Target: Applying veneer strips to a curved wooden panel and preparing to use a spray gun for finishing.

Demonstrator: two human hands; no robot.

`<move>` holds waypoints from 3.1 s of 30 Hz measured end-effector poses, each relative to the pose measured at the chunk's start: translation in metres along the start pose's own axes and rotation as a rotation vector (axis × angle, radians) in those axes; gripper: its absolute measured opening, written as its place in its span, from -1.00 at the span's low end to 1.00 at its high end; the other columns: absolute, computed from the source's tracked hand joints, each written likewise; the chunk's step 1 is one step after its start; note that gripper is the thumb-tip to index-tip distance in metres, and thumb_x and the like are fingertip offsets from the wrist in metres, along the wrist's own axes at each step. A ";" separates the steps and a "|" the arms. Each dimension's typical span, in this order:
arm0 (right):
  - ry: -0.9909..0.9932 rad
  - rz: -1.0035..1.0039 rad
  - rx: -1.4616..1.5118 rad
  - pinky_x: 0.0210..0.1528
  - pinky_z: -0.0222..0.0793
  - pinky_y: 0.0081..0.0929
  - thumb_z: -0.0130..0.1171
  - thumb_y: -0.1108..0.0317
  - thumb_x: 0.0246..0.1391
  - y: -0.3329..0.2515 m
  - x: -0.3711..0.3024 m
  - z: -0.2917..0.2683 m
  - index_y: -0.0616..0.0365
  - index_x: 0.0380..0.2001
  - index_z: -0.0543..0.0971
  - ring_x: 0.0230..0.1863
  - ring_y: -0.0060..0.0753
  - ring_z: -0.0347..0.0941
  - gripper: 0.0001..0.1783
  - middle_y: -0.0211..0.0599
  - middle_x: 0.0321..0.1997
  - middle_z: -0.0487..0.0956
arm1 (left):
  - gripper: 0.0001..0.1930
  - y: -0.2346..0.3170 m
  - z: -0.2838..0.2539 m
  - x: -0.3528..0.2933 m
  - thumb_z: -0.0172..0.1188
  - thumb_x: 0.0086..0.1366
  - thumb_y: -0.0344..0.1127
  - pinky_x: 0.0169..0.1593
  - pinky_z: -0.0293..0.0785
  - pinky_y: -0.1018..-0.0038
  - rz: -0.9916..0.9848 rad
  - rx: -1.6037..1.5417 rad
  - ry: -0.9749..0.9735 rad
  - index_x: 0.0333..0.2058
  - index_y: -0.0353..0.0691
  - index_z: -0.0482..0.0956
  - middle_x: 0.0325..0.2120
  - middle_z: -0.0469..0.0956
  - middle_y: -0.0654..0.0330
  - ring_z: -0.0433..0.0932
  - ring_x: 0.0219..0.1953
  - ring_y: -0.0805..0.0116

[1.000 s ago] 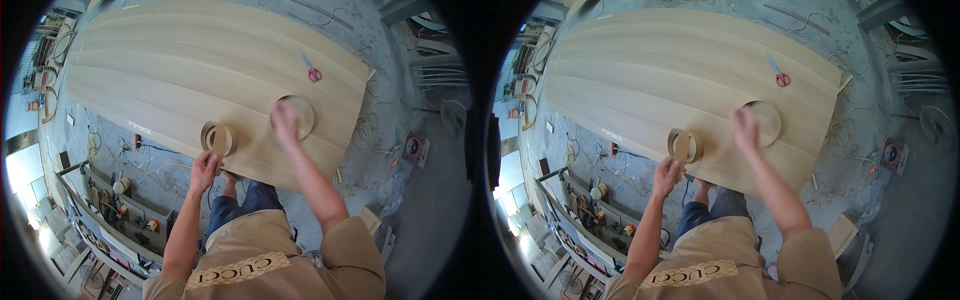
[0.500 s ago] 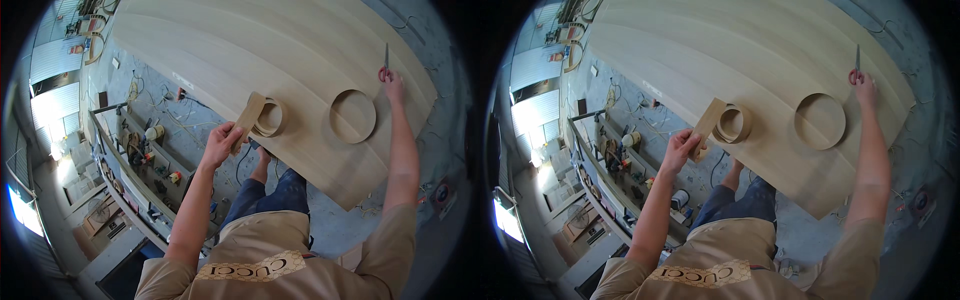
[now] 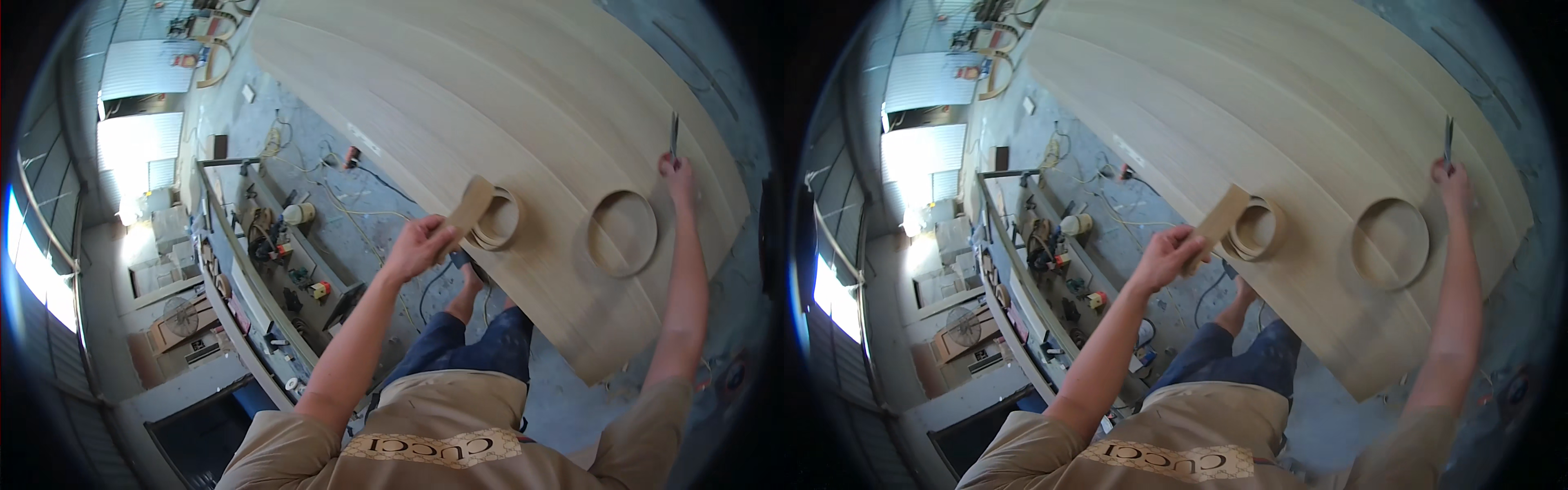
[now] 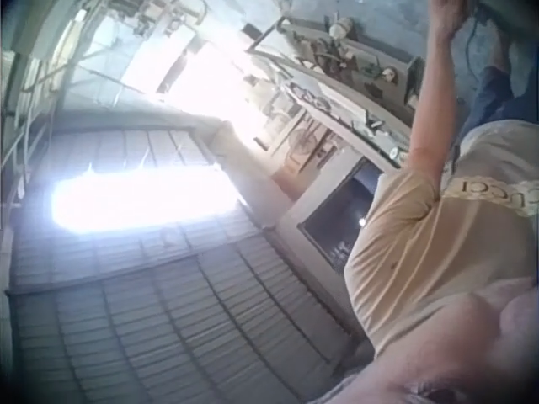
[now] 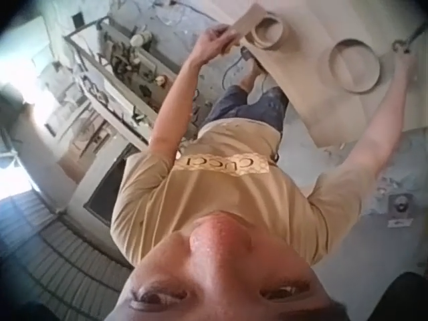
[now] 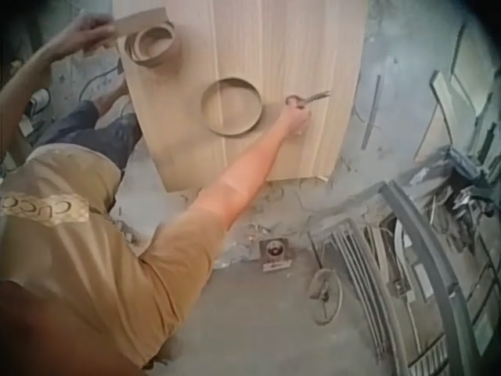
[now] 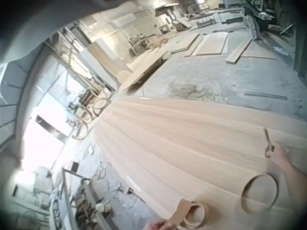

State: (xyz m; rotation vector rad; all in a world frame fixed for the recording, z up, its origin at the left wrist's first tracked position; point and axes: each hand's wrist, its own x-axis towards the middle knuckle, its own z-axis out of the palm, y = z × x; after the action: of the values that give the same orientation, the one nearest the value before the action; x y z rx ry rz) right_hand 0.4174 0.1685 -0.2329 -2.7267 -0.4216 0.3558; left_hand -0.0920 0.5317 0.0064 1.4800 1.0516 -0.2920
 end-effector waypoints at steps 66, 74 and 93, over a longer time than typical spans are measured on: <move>-0.914 -0.435 0.856 -0.28 0.40 -0.58 0.55 0.20 0.02 -0.291 -0.285 -0.012 0.21 0.07 0.52 -0.40 -0.66 0.42 -0.39 -0.43 -0.42 0.57 | -0.67 0.004 -0.023 0.007 0.21 0.49 -0.11 -0.24 0.54 0.50 0.062 -0.053 -0.047 -0.17 -0.34 0.61 -0.39 0.66 0.24 0.61 -0.36 0.52; -0.530 -0.007 0.640 -0.33 0.47 -0.48 0.62 0.16 -0.09 -0.181 -0.328 -0.044 0.19 -0.04 0.52 -0.44 -0.59 0.47 -0.37 -0.42 -0.41 0.58 | -0.71 -0.011 0.001 0.012 0.07 0.57 -0.19 -0.14 0.66 0.41 0.171 -0.284 0.108 -0.11 -0.35 0.56 -0.31 0.71 0.11 0.71 -0.30 0.36; -0.646 -0.064 0.350 -0.18 0.54 -0.30 0.56 -0.03 -0.05 -0.203 -0.387 -0.044 0.19 -0.02 0.56 -0.30 -0.28 0.66 -0.33 -0.19 -0.30 0.70 | -0.73 -0.136 -0.044 0.010 0.22 0.42 -0.18 -0.25 0.47 0.46 0.025 -0.197 0.451 -0.19 -0.32 0.59 -0.38 0.64 0.21 0.57 -0.34 0.45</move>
State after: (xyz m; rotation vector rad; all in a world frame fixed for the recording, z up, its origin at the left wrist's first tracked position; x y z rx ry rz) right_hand 0.0238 0.2072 -0.0419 -2.2008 -0.5452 1.1793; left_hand -0.2031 0.5550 -0.0802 1.4089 1.3744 0.1704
